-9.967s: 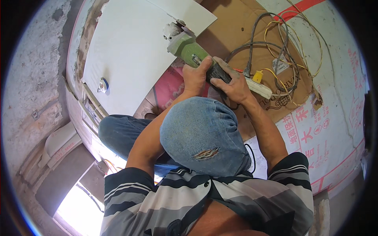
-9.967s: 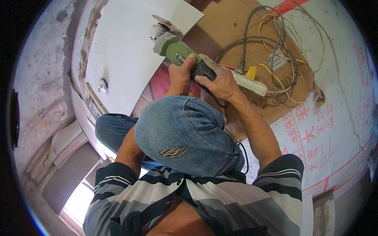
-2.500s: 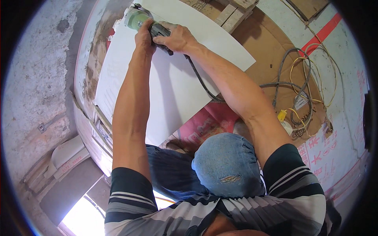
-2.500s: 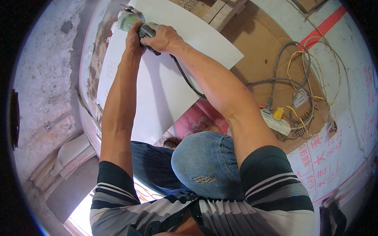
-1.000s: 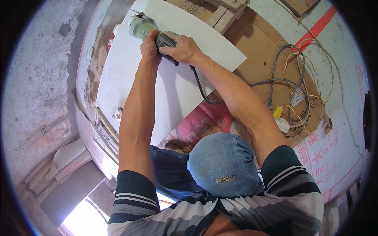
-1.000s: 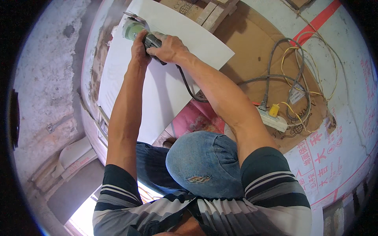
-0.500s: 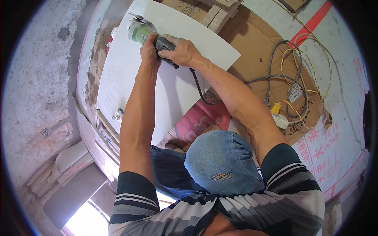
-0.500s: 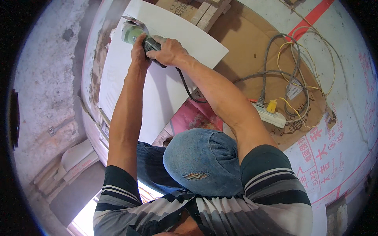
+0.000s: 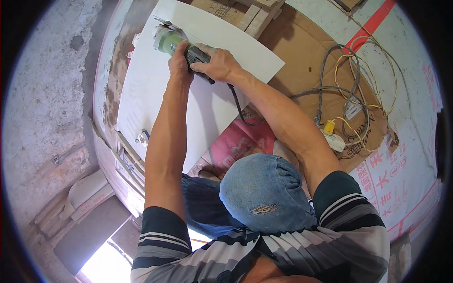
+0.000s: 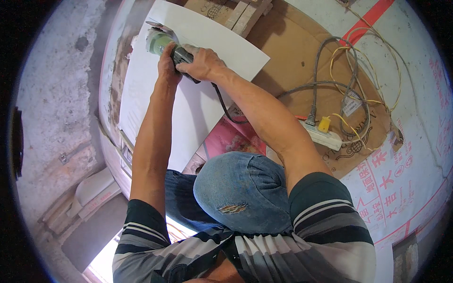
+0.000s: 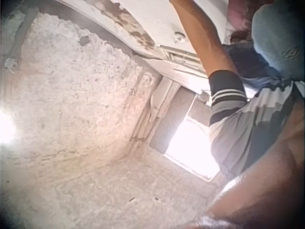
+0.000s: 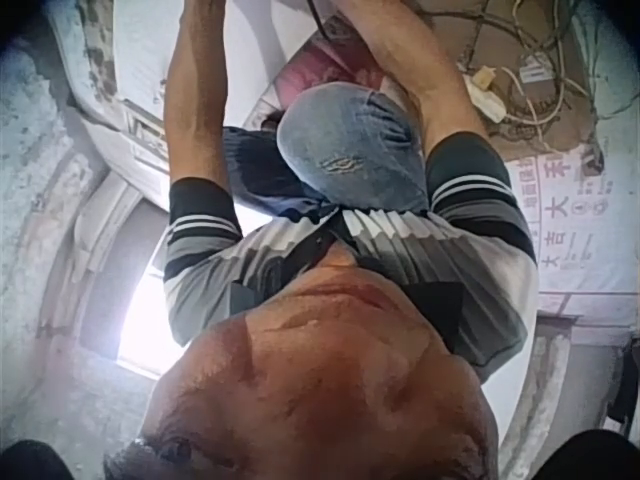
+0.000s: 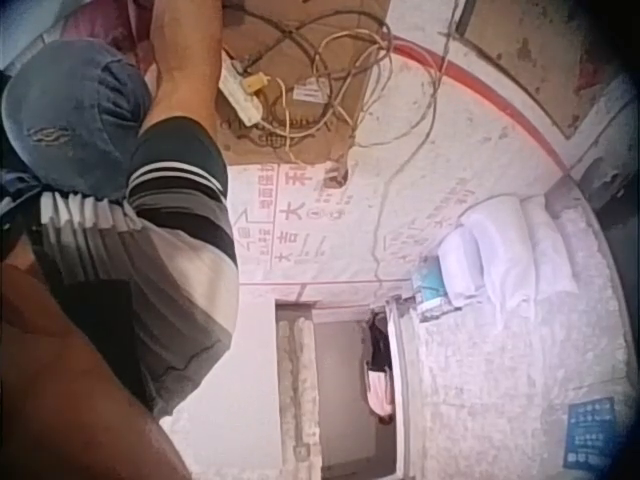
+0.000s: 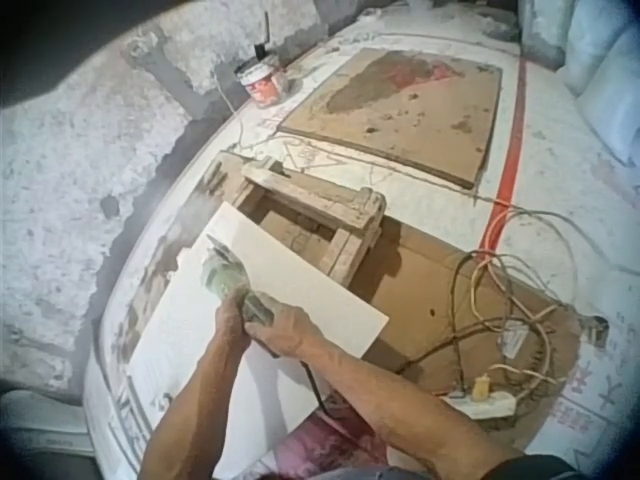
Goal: Measuring and cutting a white tile using a tape measure, pencil, and angle grinder.
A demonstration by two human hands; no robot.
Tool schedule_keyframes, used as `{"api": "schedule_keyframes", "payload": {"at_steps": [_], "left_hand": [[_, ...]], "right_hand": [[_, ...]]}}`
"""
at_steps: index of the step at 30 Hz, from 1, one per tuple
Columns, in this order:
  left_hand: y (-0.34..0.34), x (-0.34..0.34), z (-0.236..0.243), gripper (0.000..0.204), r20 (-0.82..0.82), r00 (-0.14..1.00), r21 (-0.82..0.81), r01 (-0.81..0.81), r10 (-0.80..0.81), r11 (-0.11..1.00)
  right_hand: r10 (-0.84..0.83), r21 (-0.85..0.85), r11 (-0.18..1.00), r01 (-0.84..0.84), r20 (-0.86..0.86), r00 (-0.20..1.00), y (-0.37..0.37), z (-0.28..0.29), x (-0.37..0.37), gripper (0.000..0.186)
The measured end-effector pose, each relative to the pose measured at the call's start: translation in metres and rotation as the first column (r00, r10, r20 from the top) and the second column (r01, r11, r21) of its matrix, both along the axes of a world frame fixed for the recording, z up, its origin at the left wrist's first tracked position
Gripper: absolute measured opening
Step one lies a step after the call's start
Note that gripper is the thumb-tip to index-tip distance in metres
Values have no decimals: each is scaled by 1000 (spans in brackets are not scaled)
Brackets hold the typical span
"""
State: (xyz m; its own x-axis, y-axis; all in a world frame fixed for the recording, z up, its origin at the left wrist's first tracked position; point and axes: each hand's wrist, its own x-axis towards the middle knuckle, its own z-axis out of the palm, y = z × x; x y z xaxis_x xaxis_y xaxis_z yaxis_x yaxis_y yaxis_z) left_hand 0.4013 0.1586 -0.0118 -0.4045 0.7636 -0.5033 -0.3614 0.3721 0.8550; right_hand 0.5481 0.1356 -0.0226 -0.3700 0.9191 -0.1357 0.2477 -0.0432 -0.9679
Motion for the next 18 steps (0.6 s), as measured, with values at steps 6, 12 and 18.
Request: {"api": "schedule_keyframes", "payload": {"at_steps": [6,12,18], "left_hand": [[-3,3,2,38,2,1000,13,8,-8,1000],[-6,4,-1,38,4,1000,2,29,-29,1000],[-12,8,0,37,17,999,8,44,-44,999]], "right_hand": [[-5,-12,1000,5,-9,1000,-2,3,3,75],[16,-69,998,-16,2,1000,-6,5,10,76],[-8,-59,998,7,-11,1000,-11,5,12,77]]}}
